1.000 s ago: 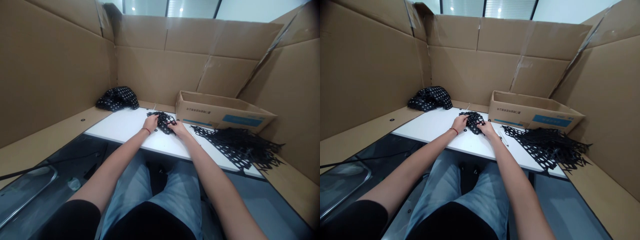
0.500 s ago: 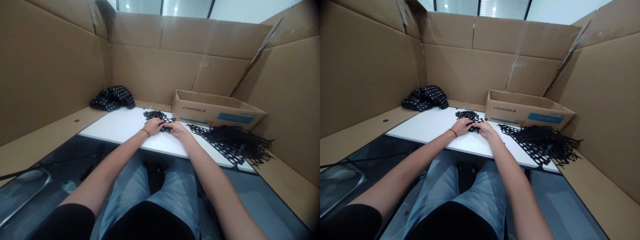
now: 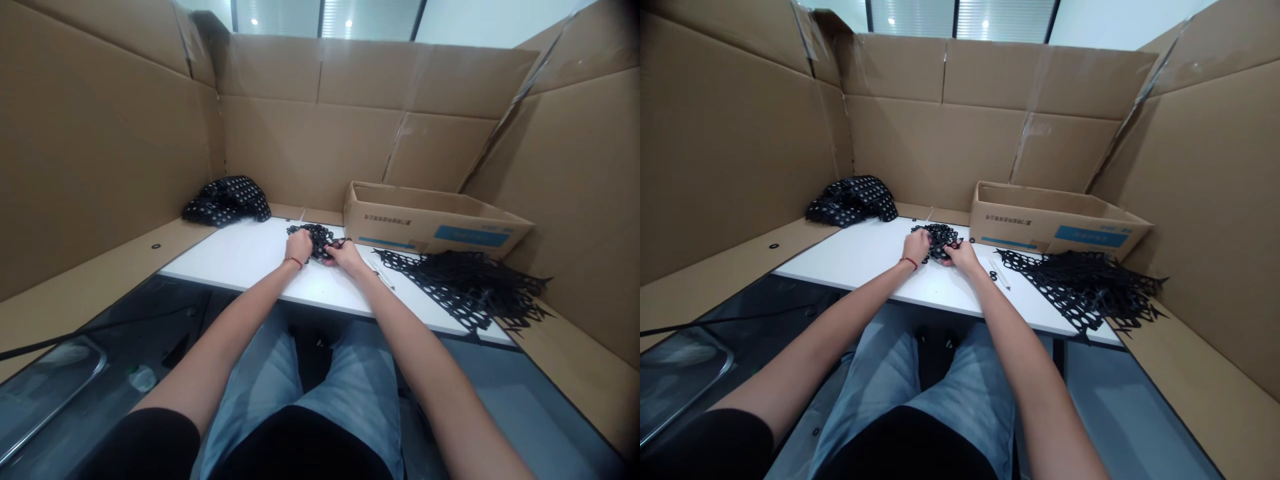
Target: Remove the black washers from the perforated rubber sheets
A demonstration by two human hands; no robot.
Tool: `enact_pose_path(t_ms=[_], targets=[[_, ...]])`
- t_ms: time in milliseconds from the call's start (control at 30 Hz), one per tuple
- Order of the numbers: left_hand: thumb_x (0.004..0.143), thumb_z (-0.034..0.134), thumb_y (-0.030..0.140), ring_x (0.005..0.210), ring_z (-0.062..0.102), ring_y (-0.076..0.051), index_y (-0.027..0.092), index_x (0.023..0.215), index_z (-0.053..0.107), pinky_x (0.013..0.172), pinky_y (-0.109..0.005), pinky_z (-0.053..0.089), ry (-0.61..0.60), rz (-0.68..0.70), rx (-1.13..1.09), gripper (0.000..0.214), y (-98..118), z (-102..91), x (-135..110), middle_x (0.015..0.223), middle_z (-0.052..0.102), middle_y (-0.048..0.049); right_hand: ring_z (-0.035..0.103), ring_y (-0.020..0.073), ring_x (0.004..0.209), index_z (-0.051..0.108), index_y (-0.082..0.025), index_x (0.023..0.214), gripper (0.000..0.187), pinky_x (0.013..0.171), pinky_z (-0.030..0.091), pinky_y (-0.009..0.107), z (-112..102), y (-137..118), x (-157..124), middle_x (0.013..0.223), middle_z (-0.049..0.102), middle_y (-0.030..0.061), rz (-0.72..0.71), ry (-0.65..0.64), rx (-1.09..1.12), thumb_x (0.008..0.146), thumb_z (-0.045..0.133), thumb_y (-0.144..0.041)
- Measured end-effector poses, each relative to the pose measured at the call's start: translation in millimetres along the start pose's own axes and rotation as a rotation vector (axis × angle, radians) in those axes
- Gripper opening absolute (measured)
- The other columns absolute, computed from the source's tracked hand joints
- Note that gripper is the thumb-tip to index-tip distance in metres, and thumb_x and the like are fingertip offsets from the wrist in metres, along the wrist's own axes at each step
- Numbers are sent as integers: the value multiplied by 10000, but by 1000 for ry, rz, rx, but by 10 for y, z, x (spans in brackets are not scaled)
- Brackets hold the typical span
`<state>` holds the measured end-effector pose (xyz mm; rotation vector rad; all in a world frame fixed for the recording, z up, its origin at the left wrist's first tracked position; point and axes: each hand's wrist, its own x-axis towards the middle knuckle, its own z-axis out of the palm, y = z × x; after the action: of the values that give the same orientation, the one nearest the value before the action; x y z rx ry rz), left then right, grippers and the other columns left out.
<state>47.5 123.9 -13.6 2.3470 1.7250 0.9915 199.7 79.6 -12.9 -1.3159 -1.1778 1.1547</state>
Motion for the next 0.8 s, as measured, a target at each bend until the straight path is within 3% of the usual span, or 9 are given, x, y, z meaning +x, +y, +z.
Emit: enact_pose_path(t_ms=[100,200,367,533,800], targets=[[899,523,332,1002,586,-190,172,1157,554,848,-392,514,47,-71,-5,305,-132,-49,28,1174,573,-91,594,210,1001,544,-156,1194,343,830,515,418,-42,19,40,1189,572,93,-7,27,29,895,554,-323],[899,505,276,995,584,-218,153,1032,627,888,-405,487,90,-29,-28,218,-156,-76,-7,1082,609,-113,594,209,1002,544,-158,1193,340,830,515,418,-69,37,67,1190,572,92,-11,36,57,896,552,-323],[877,448,205,1119,501,-257,143,1025,661,1040,-402,370,130,211,-116,266,52,-92,-159,1118,594,-137,596,211,999,545,-144,1191,351,829,515,414,-77,53,77,1184,574,101,27,37,65,891,561,-323],[843,531,240,1012,566,-192,176,984,688,971,-324,433,-3,413,-236,220,174,-33,-205,1043,647,-80,597,207,994,549,-150,1186,340,829,515,411,-77,18,38,1182,576,98,28,6,41,894,556,-324],[812,611,295,851,649,-181,154,932,714,820,-300,518,-96,217,-463,212,65,101,-86,927,715,-63,594,210,1002,551,-156,1185,334,834,513,415,-48,-13,-11,1187,574,91,12,13,-32,895,553,-324]])
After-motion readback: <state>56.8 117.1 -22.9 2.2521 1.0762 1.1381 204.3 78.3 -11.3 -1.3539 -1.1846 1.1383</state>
